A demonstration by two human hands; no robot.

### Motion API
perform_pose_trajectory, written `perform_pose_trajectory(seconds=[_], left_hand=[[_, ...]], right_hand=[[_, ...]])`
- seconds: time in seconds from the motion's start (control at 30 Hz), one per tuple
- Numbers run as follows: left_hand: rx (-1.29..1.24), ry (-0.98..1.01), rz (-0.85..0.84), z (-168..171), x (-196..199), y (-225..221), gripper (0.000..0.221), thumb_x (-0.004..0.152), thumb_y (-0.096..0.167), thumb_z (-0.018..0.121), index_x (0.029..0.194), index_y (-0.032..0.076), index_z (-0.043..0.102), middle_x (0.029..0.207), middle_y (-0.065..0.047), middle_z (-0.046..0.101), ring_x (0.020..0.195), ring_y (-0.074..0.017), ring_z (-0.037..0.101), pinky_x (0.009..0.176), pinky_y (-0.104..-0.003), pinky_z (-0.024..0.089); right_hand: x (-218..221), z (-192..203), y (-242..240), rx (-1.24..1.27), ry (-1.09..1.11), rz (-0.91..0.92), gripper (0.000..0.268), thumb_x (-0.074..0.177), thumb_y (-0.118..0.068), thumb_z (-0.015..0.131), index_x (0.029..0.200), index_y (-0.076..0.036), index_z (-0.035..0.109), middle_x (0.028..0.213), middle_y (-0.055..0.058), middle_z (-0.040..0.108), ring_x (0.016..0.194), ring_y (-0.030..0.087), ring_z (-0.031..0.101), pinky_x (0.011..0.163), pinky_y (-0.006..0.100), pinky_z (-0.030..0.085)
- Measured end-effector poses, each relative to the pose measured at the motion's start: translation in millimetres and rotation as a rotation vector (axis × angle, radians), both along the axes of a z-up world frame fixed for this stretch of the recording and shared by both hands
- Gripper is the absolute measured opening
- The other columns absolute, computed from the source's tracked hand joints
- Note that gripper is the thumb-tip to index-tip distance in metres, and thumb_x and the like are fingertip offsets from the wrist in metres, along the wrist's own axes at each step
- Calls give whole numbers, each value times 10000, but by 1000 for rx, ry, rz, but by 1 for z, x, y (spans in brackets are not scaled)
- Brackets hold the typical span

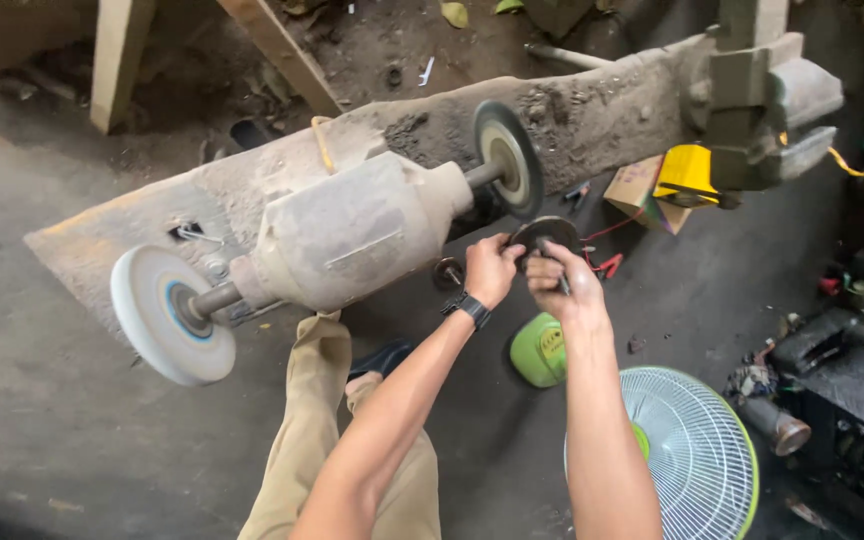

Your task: Polishing metal motorcycle engine components using a bench grinder with a polishing wheel.

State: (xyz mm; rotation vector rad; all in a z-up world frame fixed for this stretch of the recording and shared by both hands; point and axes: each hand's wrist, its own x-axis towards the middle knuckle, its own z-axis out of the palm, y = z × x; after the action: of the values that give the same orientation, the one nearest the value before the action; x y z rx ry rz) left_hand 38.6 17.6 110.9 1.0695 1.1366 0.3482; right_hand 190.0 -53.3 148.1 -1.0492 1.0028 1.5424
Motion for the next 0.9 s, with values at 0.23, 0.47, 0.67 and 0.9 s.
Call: perform_pose_trajectory(seconds=[0.23, 0.47, 0.67, 0.9], left_hand=[[-262, 76, 234, -75, -45, -55, 231, 909, 165, 732, 1010, -42, 736, 877, -144, 772, 813, -218, 751, 742, -344, 556], [26, -160, 85, 23, -25, -3, 349, 882, 164, 729, 1160, -38, 670, 978, -202, 733, 913, -292, 727, 781, -353, 568], [62, 94, -16, -39, -7, -21, 221, 904, 139, 729, 1056, -21, 734, 933, -251, 728, 883, -382, 718, 761, -402, 553], [-430, -26, 267, -98, -45, -57, 209, 999, 137, 690, 1068, -60, 691, 982, -189, 751, 864, -248, 713, 791, -375, 535]], right_hand=[[-62, -39, 38, -85, -163, 497, 250, 999, -181, 598, 787, -105, 490, 563, -44, 458, 442, 93, 423, 416, 274, 324], [-40, 68, 25, -212, -534, 766, 236, 966, -240, 566, 842, -39, 557, 567, 30, 526, 453, 151, 526, 434, 296, 423], [-3, -50, -6, 24, 15, 92, 220, 1015, -178, 594, 839, -58, 540, 562, -38, 476, 446, 86, 467, 426, 245, 369], [-80, 18, 77, -63, -641, 1175, 244, 992, -227, 530, 882, -31, 624, 544, 37, 501, 448, 162, 508, 432, 331, 402]])
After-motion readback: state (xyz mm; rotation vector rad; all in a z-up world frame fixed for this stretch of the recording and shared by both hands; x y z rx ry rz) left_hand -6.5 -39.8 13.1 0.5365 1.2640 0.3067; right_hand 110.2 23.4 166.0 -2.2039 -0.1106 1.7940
